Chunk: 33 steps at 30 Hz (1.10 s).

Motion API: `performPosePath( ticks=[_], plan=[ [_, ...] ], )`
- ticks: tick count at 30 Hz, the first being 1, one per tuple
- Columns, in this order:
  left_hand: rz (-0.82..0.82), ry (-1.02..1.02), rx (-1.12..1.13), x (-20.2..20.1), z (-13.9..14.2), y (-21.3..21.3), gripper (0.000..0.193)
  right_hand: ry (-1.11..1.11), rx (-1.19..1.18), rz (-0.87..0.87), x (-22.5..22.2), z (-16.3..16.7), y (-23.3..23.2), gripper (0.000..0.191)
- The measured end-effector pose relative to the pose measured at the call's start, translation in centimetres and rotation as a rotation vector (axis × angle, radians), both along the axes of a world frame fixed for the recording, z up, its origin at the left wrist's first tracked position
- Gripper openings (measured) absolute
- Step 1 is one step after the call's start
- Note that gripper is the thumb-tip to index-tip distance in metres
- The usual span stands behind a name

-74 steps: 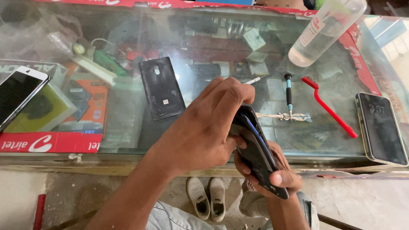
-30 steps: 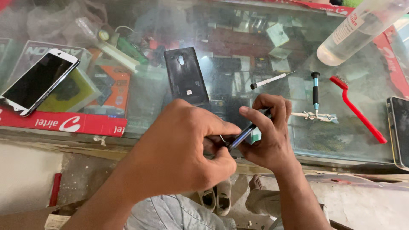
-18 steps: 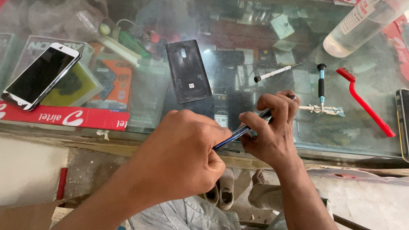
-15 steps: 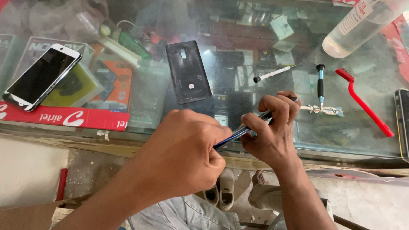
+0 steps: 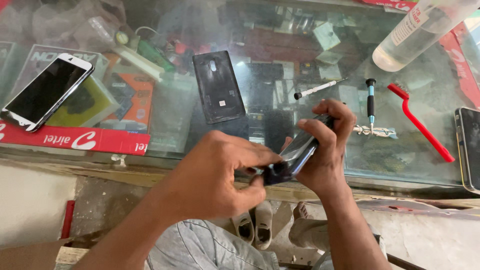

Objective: The person removes the back cover of a smartphone, then uses a precision screwdriver to pry and scrape adhesive residue from the phone's frame and back. The person repeatedly rotates the phone to access different edges and continues scraping until the end of the clip.

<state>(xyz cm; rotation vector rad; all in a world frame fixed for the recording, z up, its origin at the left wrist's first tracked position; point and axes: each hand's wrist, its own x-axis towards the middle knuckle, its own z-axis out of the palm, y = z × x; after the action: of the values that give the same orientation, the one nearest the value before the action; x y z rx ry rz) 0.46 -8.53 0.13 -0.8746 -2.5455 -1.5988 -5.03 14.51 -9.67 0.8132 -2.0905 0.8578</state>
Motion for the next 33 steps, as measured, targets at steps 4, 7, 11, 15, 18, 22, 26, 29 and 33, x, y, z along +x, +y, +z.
performPosePath(
  ticks=[4,7,11,15,18,22,26,29,33],
  plan=[
    [-0.08,0.145,0.054,-0.1,-0.4,0.3,0.038,-0.025,-0.022,-0.002,-0.1,0.7,-0.1,0.069],
    [-0.004,0.309,0.109,-0.2,-0.9,1.3,0.038,-0.026,-0.059,-0.024,-0.2,1.3,-0.3,0.081],
    [0.21,0.32,0.147,0.3,-1.7,3.0,0.03,-0.119,-0.225,-0.036,-0.2,1.9,-1.0,0.105],
    [0.401,0.413,0.144,0.5,-2.6,4.2,0.027,-0.386,-0.548,0.103,1.1,2.7,-1.9,0.121],
    [0.459,0.506,0.102,0.8,-3.1,4.7,0.028,-0.818,-1.095,0.329,2.9,3.5,-1.8,0.093],
    [0.42,0.549,0.079,0.9,-3.7,5.5,0.03,-1.209,-1.565,1.028,3.1,3.8,-1.0,0.066],
    [0.388,0.535,0.053,0.7,-3.7,5.4,0.03,-1.207,-1.476,1.033,0.9,2.0,-0.9,0.062],
    [0.359,0.551,-0.009,0.5,-3.2,4.9,0.035,-1.232,-1.505,1.006,0.4,0.3,-0.6,0.065],
    [0.324,0.586,-0.156,0.0,-2.2,4.4,0.033,-1.201,-1.484,1.107,0.3,-1.1,-0.1,0.061]
  ],
)
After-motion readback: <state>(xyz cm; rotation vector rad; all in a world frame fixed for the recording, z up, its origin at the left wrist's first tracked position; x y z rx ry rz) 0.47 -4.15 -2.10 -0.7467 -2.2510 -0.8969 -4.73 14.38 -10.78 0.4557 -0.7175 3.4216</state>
